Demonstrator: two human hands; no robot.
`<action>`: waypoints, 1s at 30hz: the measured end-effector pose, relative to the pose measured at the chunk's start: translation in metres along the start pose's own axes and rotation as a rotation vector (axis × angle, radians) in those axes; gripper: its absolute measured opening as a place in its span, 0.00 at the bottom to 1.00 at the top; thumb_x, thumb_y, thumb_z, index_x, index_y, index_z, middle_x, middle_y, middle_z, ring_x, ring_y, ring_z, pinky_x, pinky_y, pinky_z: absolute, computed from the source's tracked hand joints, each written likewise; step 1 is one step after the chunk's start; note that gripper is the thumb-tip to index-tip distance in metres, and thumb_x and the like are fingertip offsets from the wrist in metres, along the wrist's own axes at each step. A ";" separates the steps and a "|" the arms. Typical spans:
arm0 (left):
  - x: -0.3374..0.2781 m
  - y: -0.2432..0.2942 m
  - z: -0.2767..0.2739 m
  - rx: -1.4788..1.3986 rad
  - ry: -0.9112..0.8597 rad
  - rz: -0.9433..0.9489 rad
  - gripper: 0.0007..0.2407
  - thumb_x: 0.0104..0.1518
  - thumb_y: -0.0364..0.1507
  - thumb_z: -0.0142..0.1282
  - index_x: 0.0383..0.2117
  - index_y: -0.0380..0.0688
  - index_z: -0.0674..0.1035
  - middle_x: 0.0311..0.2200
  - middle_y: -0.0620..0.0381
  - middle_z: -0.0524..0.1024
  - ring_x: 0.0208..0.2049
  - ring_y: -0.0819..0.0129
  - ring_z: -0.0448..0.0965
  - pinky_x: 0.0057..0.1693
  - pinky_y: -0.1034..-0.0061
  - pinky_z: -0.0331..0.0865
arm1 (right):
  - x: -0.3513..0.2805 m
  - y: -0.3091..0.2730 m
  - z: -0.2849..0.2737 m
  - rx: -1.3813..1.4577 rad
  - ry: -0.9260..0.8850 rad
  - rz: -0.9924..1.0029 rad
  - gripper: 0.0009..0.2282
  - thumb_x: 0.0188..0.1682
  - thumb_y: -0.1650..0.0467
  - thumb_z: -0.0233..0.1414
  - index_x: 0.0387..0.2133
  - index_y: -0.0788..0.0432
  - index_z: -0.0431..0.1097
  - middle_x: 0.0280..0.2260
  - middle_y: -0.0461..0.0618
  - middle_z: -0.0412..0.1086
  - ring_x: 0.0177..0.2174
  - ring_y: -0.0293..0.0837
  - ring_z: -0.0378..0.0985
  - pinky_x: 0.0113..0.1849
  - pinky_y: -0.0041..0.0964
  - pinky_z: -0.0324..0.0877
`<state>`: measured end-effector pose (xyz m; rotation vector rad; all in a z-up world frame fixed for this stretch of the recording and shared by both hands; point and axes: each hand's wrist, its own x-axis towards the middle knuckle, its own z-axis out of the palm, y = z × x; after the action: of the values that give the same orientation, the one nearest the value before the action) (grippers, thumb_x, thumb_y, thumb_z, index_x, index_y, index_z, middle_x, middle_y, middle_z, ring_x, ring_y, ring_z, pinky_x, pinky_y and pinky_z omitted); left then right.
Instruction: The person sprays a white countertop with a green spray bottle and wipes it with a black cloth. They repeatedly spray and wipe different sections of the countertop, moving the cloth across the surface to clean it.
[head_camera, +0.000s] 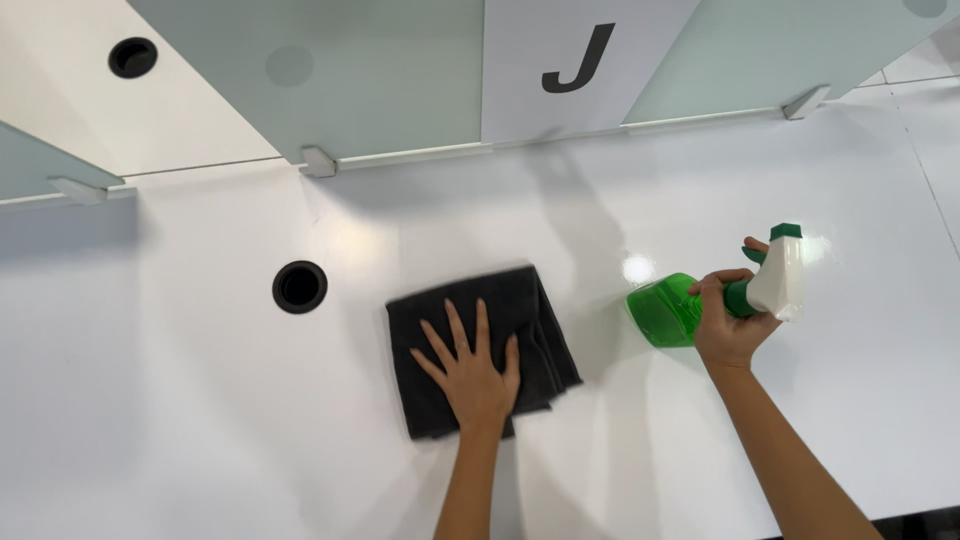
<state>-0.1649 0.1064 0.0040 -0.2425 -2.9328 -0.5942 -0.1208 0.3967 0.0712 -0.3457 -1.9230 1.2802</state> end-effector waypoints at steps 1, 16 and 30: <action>0.012 -0.002 0.002 -0.001 0.013 0.010 0.28 0.60 0.49 0.47 0.67 0.60 0.65 0.72 0.48 0.49 0.71 0.31 0.41 0.67 0.29 0.31 | 0.000 0.001 0.000 -0.003 0.008 -0.006 0.22 0.52 0.85 0.49 0.60 0.73 0.53 0.62 0.60 0.58 0.31 0.41 0.75 0.36 0.38 0.78; 0.226 -0.024 0.067 0.038 0.097 0.078 0.26 0.63 0.52 0.44 0.67 0.62 0.67 0.71 0.49 0.55 0.71 0.34 0.46 0.69 0.33 0.34 | 0.004 -0.002 0.011 -0.030 0.073 0.029 0.20 0.53 0.85 0.48 0.58 0.71 0.52 0.51 0.59 0.64 0.29 0.43 0.75 0.35 0.35 0.76; 0.080 -0.007 0.038 0.005 0.118 0.108 0.23 0.67 0.40 0.43 0.69 0.52 0.63 0.73 0.49 0.51 0.72 0.35 0.45 0.69 0.31 0.34 | 0.007 -0.005 0.012 -0.014 0.055 0.044 0.14 0.55 0.85 0.50 0.51 0.73 0.57 0.62 0.57 0.60 0.31 0.44 0.77 0.36 0.36 0.75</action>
<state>-0.2487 0.1253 -0.0199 -0.3504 -2.7870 -0.5655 -0.1330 0.3902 0.0765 -0.4283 -1.8883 1.2736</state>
